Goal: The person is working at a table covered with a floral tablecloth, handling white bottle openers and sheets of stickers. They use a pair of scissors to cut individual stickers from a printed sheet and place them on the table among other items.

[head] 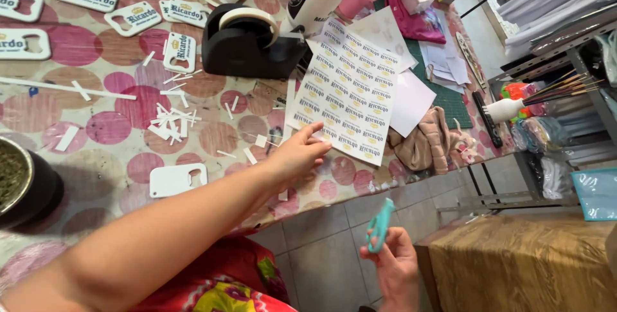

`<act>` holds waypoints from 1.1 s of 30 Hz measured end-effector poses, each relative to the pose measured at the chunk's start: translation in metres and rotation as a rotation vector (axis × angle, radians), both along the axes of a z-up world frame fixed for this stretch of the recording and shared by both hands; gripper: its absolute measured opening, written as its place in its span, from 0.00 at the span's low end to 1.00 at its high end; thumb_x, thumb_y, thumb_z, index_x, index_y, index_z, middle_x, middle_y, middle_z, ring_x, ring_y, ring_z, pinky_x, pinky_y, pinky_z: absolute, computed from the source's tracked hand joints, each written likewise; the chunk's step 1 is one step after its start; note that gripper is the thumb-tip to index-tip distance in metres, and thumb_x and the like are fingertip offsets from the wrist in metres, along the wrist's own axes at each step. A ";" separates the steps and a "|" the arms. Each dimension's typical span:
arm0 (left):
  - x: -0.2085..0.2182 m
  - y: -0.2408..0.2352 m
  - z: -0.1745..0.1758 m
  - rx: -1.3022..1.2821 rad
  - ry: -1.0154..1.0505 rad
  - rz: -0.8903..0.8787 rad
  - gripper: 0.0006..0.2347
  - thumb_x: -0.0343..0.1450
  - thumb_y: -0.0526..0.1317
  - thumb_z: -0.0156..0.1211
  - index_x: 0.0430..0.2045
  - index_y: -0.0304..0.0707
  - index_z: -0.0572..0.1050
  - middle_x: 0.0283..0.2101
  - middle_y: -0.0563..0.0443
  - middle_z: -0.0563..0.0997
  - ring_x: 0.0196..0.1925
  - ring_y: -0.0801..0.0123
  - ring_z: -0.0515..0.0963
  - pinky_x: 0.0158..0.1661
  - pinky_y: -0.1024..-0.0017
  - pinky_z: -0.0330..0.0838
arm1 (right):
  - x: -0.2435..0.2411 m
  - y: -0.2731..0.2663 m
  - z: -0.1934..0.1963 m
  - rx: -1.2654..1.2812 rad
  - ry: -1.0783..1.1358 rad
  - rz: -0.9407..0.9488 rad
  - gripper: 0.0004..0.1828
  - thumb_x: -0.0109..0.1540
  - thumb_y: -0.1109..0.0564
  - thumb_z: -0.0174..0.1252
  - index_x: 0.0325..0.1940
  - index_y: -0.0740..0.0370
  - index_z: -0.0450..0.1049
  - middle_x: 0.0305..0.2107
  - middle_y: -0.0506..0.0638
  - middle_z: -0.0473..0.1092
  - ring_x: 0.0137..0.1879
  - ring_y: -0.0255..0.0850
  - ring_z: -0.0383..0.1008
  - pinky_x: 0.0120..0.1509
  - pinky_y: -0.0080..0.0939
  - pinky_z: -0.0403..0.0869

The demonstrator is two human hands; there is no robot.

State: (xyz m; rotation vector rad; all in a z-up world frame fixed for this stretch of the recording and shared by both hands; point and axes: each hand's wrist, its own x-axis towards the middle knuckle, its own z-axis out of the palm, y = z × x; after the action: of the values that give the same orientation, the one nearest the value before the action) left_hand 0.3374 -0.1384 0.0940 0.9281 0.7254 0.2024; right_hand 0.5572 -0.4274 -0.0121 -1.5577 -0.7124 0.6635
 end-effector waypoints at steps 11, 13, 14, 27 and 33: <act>0.029 0.021 -0.050 -0.067 -0.102 0.343 0.29 0.73 0.39 0.55 0.72 0.38 0.58 0.36 0.48 0.79 0.31 0.78 0.76 0.30 0.82 0.72 | -0.010 0.074 0.018 0.154 0.229 -0.196 0.31 0.57 0.37 0.64 0.53 0.57 0.66 0.46 0.52 0.67 0.42 0.44 0.72 0.48 0.47 0.78; 0.010 0.002 -0.022 -0.073 -0.134 0.269 0.30 0.73 0.37 0.56 0.73 0.39 0.56 0.34 0.49 0.80 0.30 0.76 0.76 0.32 0.81 0.74 | -0.018 0.100 0.020 0.211 0.308 -0.221 0.32 0.57 0.38 0.62 0.56 0.59 0.65 0.52 0.53 0.65 0.49 0.55 0.73 0.53 0.54 0.78; 0.000 -0.006 -0.008 -0.079 -0.164 0.195 0.31 0.73 0.35 0.57 0.75 0.40 0.54 0.31 0.50 0.80 0.30 0.74 0.77 0.34 0.80 0.75 | -0.023 0.115 0.021 0.267 0.388 -0.245 0.33 0.57 0.39 0.60 0.59 0.60 0.64 0.58 0.55 0.64 0.57 0.65 0.75 0.59 0.60 0.78; -0.041 -0.023 0.008 0.120 0.076 -0.014 0.12 0.74 0.39 0.55 0.52 0.43 0.69 0.60 0.45 0.82 0.56 0.59 0.84 0.52 0.65 0.79 | -0.004 0.094 0.029 0.284 0.204 -0.439 0.40 0.54 0.68 0.61 0.71 0.52 0.63 0.61 0.59 0.71 0.62 0.52 0.74 0.50 0.48 0.77; -0.039 0.002 0.007 -0.032 -0.014 0.274 0.27 0.74 0.37 0.54 0.69 0.50 0.51 0.50 0.42 0.82 0.45 0.56 0.83 0.40 0.68 0.82 | 0.000 0.037 0.065 0.189 0.200 -0.245 0.41 0.54 0.67 0.57 0.72 0.58 0.60 0.62 0.59 0.69 0.61 0.53 0.72 0.50 0.49 0.76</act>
State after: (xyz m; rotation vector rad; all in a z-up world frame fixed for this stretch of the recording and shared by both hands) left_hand 0.2988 -0.1363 0.1010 0.7936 0.8396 0.4371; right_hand 0.5569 -0.3899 0.0531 -1.3551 -0.4141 0.5431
